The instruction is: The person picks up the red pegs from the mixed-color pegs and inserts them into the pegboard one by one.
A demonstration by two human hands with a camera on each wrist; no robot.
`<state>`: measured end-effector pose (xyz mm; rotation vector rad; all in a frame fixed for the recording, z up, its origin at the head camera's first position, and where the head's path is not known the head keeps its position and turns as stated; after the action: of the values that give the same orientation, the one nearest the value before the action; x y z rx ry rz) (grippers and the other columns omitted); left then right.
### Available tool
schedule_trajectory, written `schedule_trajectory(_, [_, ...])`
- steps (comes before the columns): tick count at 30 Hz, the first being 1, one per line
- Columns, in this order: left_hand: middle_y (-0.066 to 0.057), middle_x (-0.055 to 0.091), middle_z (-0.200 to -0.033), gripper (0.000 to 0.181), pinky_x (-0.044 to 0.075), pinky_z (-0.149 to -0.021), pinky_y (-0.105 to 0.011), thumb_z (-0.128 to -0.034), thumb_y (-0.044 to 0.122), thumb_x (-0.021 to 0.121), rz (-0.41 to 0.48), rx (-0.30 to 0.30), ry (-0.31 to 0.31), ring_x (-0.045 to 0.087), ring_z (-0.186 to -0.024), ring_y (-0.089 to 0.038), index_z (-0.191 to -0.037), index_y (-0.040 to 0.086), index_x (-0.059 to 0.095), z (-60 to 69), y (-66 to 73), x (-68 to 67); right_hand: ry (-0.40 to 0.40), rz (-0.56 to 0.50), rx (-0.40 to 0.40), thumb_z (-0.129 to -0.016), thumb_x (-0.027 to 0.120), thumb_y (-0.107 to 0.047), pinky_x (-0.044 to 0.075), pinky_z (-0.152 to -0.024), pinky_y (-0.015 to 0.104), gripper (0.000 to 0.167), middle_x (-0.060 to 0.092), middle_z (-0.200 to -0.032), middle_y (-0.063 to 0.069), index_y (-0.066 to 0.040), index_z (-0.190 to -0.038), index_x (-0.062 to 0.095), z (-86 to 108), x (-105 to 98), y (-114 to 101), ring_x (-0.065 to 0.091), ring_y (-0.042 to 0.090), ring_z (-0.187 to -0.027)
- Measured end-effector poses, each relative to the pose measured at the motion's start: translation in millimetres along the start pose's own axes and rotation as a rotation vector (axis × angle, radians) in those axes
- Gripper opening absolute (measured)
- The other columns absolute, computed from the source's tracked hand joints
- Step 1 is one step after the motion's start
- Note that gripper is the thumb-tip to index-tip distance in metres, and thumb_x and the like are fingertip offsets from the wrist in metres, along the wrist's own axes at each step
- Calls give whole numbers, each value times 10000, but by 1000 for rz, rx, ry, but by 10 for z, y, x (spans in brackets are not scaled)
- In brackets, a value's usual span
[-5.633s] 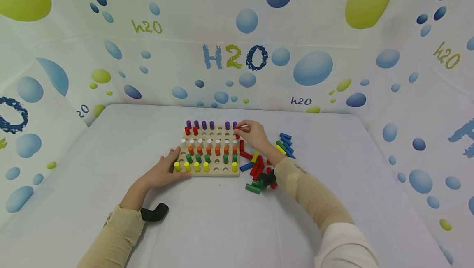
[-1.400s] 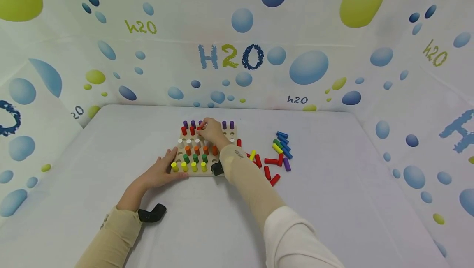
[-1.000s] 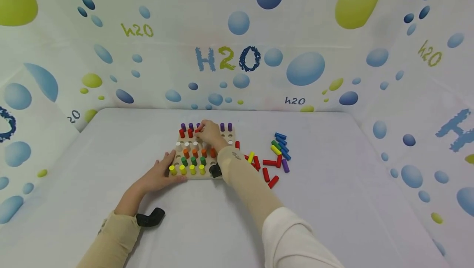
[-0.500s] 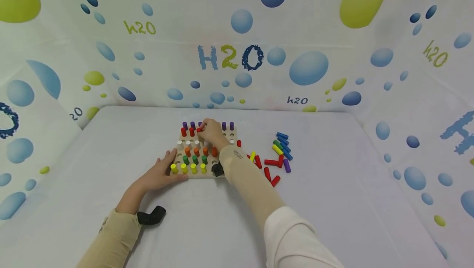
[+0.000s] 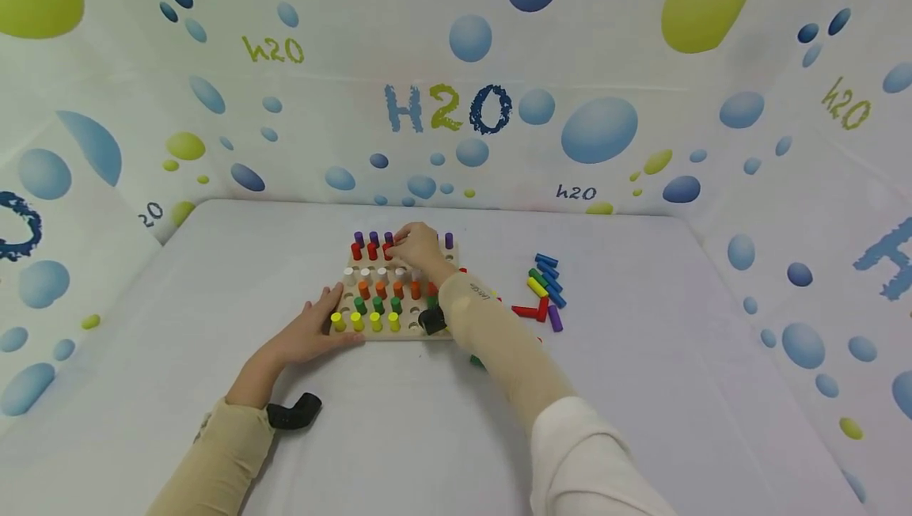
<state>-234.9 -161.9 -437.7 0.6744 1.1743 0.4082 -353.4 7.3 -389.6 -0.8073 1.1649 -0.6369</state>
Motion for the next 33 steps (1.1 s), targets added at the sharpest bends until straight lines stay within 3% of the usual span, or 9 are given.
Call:
schedule_trajectory(3, [-203, 43, -1578, 1093, -40, -1161, -528, -804, 526, 691, -4, -4, -5, -29, -1453, -352, -1516, 4, 47, -11, 5, -3, -20, 23, -33, -876, 689, -154, 553, -811, 292, 259, 683, -1105, 134, -18, -1091, 640, 55, -112, -49, 659, 234, -984])
schedule_trajectory(10, [-189, 40, -1581, 1111, -28, -1168, -509, -788, 555, 691, -4, -16, -5, -33, -1456, -336, -1519, 16, 51, -41, 46, 10, -72, 84, -140, -882, 688, -205, 523, -910, 332, 296, 677, -1137, 125, -25, -1115, 652, 225, -402, -78, 639, 237, -1064])
schedule_trajectory(19, [-188, 34, -1581, 1117, -22, -1169, -507, -785, 558, 692, -8, -21, -5, -32, -1457, -332, -1519, 19, 45, -37, 52, 2, -107, 69, -131, -903, 662, -224, 512, -936, 375, 337, 671, -1144, 142, -15, -1167, 634, 501, -813, 151, 634, 255, -1067])
schedule_trajectory(33, [-208, 28, -1578, 1099, -38, -1163, -523, -807, 547, 675, -12, -23, -11, -38, -1454, -346, -1519, 17, 27, -9, -8, -21, -106, 73, -125, -908, 655, -200, 485, -972, 421, 361, 668, -1157, 154, 11, -1199, 619, 667, -945, 393, 620, 284, -1090])
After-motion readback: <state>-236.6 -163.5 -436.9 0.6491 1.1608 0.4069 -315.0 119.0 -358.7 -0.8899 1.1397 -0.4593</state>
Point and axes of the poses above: each hand's wrist, its own z-axis away from the middle knuckle, its own x-axis out of the palm, y = z × x, the point moved 6 cm from there along -z, towards the middle knuckle
